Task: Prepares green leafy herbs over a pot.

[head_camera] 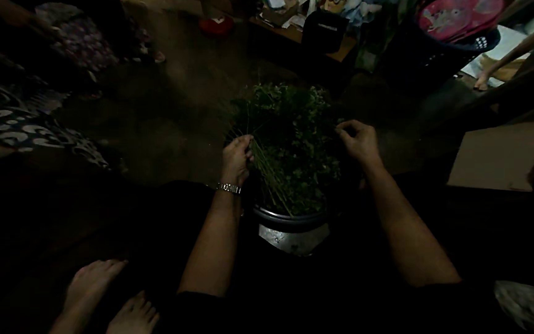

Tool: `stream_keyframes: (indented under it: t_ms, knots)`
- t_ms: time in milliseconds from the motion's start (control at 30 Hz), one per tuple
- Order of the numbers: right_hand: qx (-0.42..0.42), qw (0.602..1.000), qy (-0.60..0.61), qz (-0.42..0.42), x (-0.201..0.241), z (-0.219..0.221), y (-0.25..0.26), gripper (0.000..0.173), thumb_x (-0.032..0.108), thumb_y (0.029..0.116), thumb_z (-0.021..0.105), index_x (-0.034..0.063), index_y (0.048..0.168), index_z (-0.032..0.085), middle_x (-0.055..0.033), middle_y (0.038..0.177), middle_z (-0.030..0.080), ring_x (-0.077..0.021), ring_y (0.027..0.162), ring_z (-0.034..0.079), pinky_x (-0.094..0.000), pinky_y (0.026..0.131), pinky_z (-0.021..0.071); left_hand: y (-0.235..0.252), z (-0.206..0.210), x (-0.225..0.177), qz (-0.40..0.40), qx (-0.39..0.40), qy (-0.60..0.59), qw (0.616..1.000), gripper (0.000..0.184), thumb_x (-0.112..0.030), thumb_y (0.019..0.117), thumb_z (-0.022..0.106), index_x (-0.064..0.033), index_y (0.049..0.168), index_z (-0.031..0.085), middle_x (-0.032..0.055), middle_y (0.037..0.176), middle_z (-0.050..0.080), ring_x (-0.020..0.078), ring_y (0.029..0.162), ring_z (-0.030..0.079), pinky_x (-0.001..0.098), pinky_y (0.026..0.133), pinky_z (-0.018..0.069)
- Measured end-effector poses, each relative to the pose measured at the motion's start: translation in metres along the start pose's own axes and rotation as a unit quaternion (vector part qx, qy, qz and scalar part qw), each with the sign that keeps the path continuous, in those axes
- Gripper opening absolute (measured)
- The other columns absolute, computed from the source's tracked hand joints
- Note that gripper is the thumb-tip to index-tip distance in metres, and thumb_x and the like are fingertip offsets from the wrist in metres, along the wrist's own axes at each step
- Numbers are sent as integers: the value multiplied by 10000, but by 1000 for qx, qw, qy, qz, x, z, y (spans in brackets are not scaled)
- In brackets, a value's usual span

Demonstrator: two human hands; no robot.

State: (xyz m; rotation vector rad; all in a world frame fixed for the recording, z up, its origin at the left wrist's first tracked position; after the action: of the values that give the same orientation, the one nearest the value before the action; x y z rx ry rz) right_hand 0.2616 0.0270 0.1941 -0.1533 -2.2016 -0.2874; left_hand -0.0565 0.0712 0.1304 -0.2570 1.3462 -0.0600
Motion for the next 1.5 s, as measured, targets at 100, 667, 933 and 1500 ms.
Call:
stream_keyframes:
  t_ms: [100,667,933,1500]
  knots:
    - [105,988,-85,73,-19,25,13,294,218,1064,570,4,1227,688,-238,1256,647,-378,1167,631,-572,1014,486,8,5,17,-28,-17,-36,999,156,-183,1081,500,-89,1121,619,-38,826,542,34,608,510,172,572,475]
    - [259,916,61,299,-164,206,-17,364,233,1082,521,63,1393,606,-196,1404,594,-338,1302,565,-542,1082,449,10,26,77,-92,54,343,933,531,-314,1031,624,-58,1476,486,244,1569,367,402,1406,420,577,1099,411]
    - [155,953,113,235,-105,178,-9,363,248,1104,485,34,1362,625,-202,1396,598,-331,1282,580,-523,1064,469,7,26,61,-6,41,405,913,415,-285,1035,605,-66,1388,585,218,1606,333,446,1448,344,625,1125,352]
    - [144,983,66,91,13,143,-41,224,46,1020,591,-36,1227,573,-206,1051,674,-281,872,694,-447,820,584,-27,65,60,-87,190,143,968,305,-288,1077,523,-56,1212,668,47,953,665,101,775,611,286,720,532]
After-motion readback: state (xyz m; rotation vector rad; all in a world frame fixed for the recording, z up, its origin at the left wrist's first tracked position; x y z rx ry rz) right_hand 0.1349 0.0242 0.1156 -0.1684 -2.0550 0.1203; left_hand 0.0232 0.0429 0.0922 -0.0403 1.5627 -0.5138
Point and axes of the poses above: each hand's wrist, its own y-axis towards the middle knuckle, its own z-axis out of the palm, x = y × z, the point moved 8 cm from there along y, towards the middle knuckle
